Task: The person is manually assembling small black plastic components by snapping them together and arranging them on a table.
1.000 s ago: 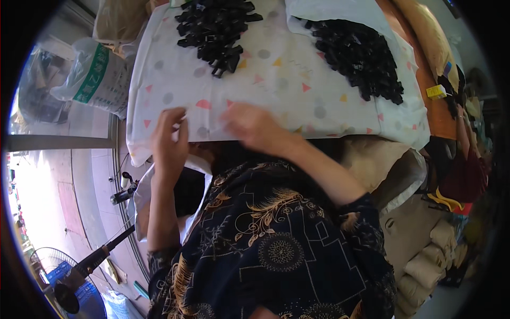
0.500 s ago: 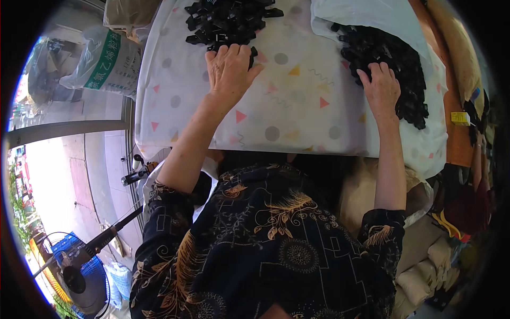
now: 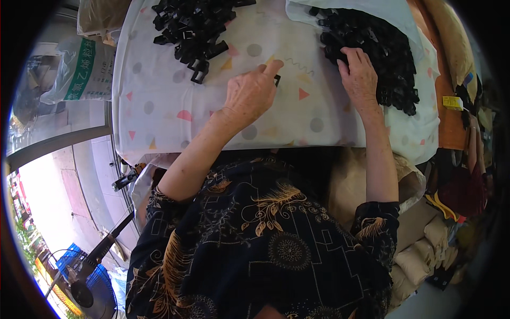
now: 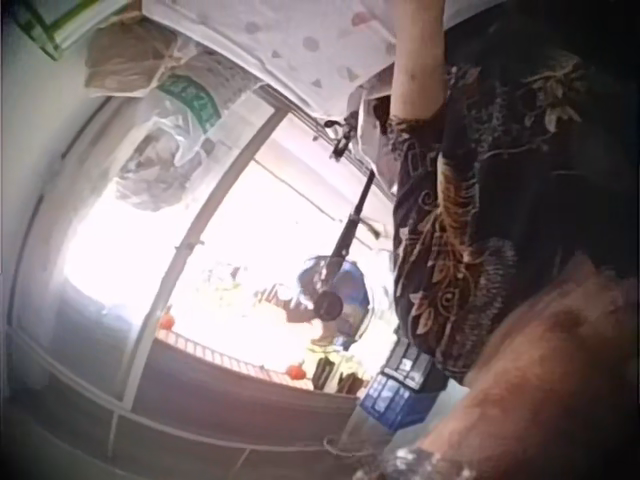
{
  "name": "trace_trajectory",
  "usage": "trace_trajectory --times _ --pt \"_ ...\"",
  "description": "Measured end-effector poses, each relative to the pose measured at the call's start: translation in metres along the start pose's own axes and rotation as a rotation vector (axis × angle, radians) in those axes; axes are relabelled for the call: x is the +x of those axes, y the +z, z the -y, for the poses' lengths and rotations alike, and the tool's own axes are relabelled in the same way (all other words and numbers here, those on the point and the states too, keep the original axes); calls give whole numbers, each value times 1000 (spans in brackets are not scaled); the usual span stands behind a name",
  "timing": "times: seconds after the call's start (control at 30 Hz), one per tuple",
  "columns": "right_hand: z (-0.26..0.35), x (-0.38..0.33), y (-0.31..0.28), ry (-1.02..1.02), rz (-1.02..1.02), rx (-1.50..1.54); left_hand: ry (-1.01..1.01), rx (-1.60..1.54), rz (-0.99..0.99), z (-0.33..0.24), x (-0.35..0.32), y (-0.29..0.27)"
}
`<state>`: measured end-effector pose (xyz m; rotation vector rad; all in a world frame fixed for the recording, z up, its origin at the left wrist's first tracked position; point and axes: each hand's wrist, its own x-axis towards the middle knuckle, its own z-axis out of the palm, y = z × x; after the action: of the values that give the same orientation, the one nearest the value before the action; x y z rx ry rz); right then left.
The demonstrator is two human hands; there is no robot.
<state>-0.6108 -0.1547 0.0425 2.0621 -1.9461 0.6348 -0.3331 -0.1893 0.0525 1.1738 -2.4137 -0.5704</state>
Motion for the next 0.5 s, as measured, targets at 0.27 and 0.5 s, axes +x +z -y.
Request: trace_trajectory --times 0.27,0.5 --pt "30 -6 -18 196 20 500 -99 81 138 10 -11 -7" --pt "95 -32 -18 315 114 941 -23 -69 261 24 -14 -27"
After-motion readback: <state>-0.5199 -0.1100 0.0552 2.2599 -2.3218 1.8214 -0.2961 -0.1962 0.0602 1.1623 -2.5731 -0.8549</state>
